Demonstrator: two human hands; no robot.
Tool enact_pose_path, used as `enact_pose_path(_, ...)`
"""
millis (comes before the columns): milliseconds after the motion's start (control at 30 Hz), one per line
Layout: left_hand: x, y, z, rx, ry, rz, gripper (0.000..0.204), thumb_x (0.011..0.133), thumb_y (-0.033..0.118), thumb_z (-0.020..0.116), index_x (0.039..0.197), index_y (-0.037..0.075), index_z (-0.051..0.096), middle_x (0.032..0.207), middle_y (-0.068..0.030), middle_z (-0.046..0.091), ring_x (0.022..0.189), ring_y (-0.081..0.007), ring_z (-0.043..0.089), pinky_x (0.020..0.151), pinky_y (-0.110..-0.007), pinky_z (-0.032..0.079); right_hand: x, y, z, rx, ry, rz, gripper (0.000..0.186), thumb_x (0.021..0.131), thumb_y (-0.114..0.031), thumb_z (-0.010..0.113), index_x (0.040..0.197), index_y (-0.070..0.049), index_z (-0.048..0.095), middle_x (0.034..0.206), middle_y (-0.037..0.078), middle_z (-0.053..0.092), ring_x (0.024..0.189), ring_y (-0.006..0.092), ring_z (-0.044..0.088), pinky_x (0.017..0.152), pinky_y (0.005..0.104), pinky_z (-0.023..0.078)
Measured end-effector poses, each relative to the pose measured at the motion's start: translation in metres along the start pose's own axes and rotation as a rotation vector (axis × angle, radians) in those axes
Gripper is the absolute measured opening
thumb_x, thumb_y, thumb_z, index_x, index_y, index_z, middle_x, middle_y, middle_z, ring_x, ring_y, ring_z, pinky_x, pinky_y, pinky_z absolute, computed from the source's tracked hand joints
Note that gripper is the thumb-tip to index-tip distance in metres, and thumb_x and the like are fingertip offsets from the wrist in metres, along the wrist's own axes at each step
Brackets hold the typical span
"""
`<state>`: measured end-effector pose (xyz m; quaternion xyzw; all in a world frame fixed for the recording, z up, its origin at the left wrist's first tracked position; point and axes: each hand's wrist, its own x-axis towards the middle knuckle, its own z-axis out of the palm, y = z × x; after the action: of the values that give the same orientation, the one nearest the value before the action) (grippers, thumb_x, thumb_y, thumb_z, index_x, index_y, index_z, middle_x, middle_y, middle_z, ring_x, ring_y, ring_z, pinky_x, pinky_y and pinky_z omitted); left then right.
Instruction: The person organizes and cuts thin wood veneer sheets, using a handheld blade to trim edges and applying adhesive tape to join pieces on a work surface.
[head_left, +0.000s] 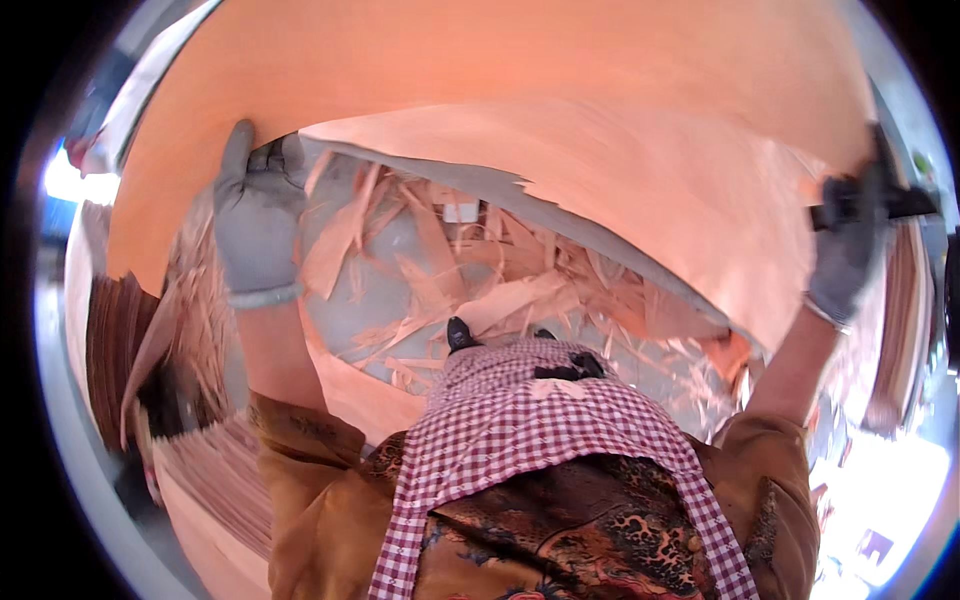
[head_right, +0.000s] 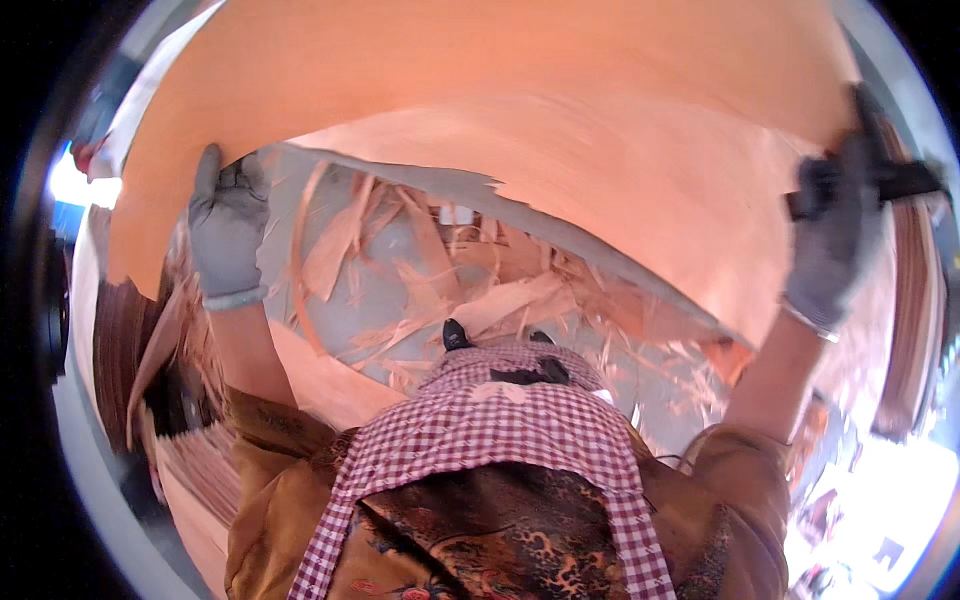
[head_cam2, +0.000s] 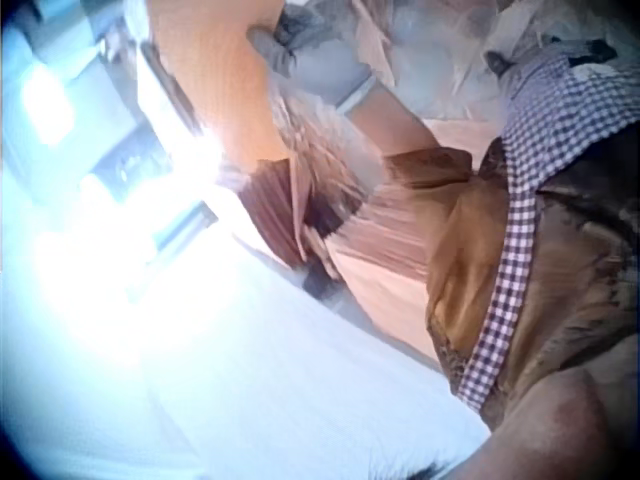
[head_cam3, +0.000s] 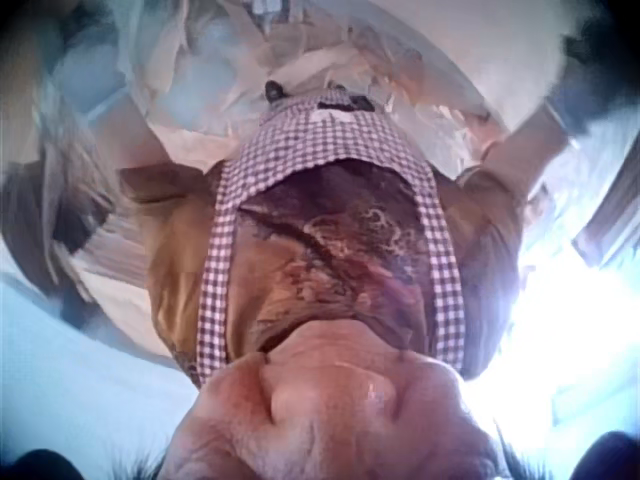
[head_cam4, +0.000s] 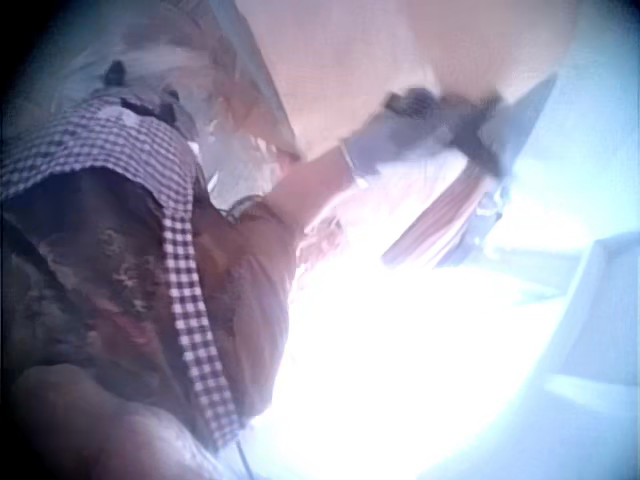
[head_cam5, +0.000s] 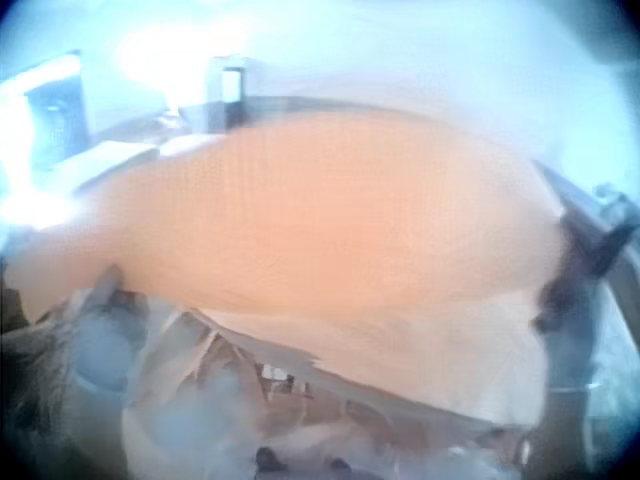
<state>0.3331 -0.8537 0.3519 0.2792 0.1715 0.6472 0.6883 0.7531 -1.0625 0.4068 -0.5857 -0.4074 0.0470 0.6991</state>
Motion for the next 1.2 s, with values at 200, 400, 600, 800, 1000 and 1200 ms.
enact_pose_path(200,0.096,-0.112,-0.114,0.405,0.156,-0.37,0.015,0.088,0.008,0.056,0.101,0.0,0.057,0.091,-0.0101,0.061,0.079,-0.0222,0.06,0.065,-0.031,0.052,-0.114,0.155,0.008,0.154,0.078,0.672,0.041,0.087,-0.008,0.058,0.126,-0.006,0.05,0.093,-0.003,0.058,0.055,0.0013,0.047,0.042,0.0127,0.032)
enact_pose_path(400,0.12,-0.161,-0.178,0.663,0.204,-0.569,0.014,0.084,0.009,0.062,0.096,0.003,0.057,0.084,-0.0094,0.061,0.064,-0.0205,0.06,0.052,-0.028,0.045,-0.172,0.199,0.012,0.251,0.121,1.002,0.039,0.087,-0.011,0.059,0.125,-0.007,0.05,0.088,0.001,0.06,0.065,0.0129,0.065,0.035,0.0186,0.035)
enact_pose_path(600,0.123,-0.161,-0.185,0.79,0.113,-0.624,0.012,0.084,0.012,0.064,0.093,0.006,0.058,0.081,-0.0045,0.061,0.061,-0.0138,0.058,0.047,-0.025,0.038,-0.177,0.181,0.007,0.377,0.214,1.003,0.044,0.087,-0.009,0.057,0.129,-0.005,0.045,0.09,0.002,0.058,0.063,0.0158,0.065,0.037,0.0203,0.038)
enact_pose_path(800,0.121,-0.157,-0.194,0.771,0.193,-0.646,0.012,0.084,0.015,0.064,0.094,0.009,0.06,0.08,-0.002,0.061,0.06,-0.0112,0.056,0.045,-0.021,0.035,-0.16,0.18,-0.015,0.237,0.182,1.029,0.027,0.086,-0.003,0.058,0.112,0.0,0.056,0.077,-0.001,0.055,0.056,0.0122,0.06,0.051,0.0241,0.049)
enact_pose_path(1000,0.113,-0.171,-0.181,0.888,0.334,-0.561,0.014,0.085,0.017,0.064,0.097,0.01,0.06,0.074,-0.0013,0.059,0.059,-0.0096,0.056,0.04,-0.019,0.034,-0.147,0.185,-0.031,0.318,0.171,0.931,0.019,0.086,-0.005,0.059,0.105,-0.003,0.059,0.073,-0.001,0.054,0.055,0.0085,0.057,0.043,0.0199,0.041)
enact_pose_path(1200,0.133,-0.169,-0.197,0.916,0.37,-0.538,0.015,0.086,0.017,0.064,0.097,0.008,0.06,0.074,-0.0037,0.058,0.06,-0.0101,0.056,0.042,-0.019,0.04,-0.15,0.179,-0.041,0.478,0.006,1.202,0.04,0.089,-0.014,0.056,0.128,-0.008,0.047,0.087,0.012,0.067,0.059,0.0125,0.063,0.037,0.0186,0.035)
